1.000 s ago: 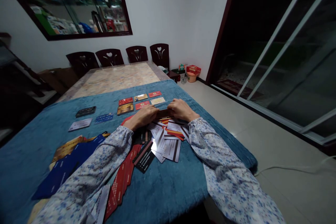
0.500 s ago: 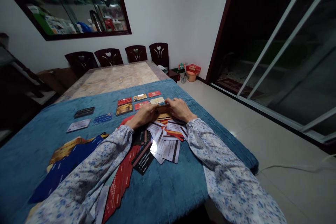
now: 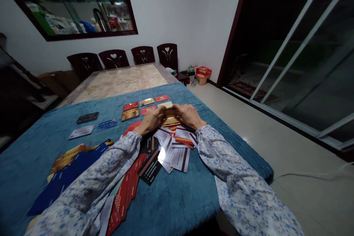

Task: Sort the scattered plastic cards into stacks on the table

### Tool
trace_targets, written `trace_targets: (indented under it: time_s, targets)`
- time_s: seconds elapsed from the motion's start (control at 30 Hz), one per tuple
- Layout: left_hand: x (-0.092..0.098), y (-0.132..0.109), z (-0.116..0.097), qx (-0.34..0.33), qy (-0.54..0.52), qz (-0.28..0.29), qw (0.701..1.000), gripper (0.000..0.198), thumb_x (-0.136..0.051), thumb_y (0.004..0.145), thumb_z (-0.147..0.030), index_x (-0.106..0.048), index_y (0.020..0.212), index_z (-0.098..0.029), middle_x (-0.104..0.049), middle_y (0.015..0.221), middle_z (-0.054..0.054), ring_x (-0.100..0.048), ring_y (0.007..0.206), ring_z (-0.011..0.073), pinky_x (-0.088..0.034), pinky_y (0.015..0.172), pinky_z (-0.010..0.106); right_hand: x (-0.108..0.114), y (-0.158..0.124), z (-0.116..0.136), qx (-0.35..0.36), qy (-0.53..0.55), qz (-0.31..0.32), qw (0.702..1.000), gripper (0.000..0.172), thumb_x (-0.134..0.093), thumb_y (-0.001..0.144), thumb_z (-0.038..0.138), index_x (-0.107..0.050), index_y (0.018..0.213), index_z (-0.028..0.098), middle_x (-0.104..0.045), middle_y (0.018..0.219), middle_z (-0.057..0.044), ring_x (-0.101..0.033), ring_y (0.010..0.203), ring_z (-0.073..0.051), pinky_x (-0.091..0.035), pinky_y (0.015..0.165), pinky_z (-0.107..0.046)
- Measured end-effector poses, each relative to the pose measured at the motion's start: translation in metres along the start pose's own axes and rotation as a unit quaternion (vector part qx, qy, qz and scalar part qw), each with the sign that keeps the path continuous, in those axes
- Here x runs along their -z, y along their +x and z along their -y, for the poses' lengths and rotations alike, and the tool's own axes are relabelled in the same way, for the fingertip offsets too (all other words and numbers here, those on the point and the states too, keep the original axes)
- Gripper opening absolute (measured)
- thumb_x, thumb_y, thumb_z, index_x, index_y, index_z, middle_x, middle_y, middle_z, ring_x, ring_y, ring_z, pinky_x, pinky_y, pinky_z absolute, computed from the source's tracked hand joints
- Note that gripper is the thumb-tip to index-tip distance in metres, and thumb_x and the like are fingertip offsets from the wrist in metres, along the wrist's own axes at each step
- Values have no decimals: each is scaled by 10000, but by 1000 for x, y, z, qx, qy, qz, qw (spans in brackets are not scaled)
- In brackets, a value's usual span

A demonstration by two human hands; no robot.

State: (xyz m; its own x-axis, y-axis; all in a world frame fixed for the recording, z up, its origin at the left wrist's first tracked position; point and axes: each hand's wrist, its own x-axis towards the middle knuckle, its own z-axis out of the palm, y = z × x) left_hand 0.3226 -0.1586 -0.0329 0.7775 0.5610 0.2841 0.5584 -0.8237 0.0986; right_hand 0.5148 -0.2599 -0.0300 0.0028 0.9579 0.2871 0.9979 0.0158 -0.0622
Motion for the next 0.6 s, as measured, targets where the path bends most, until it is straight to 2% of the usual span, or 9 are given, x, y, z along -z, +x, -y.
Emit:
trace_targets:
  time_s: [0.27,0.4,0.6]
  targets:
    - [0,0,-6,18,13,25,999,506,-523,887,-104,-502,1388,-173,-741,1126,158,-674,1112,315,-465,966,432,-10,4,-1,14,8,7,1000,535,-539,933,154,-521,1467,186,-737,1245,-134,-659,1099,-249,-409,871,-313]
    - [-2,1,-5,17,13,12,1000,531,-500,875,-73,-501,1398,-161,-736,1160,162,-663,1120,308,-458,967,432,-10,6,0,11,-1,6,1000,556,-518,931,142,-502,1486,170,-696,1288,-163,-600,1140,-277,-400,896,-341]
    - [2,2,-5,21,-5,-14,1000,576,-470,870,-58,-490,1439,-143,-696,1273,183,-631,1181,319,-445,997,457,-9,6,3,18,-31,-27,999,606,-555,920,181,-467,1519,140,-643,1286,-198,-530,1132,-320,-394,896,-390]
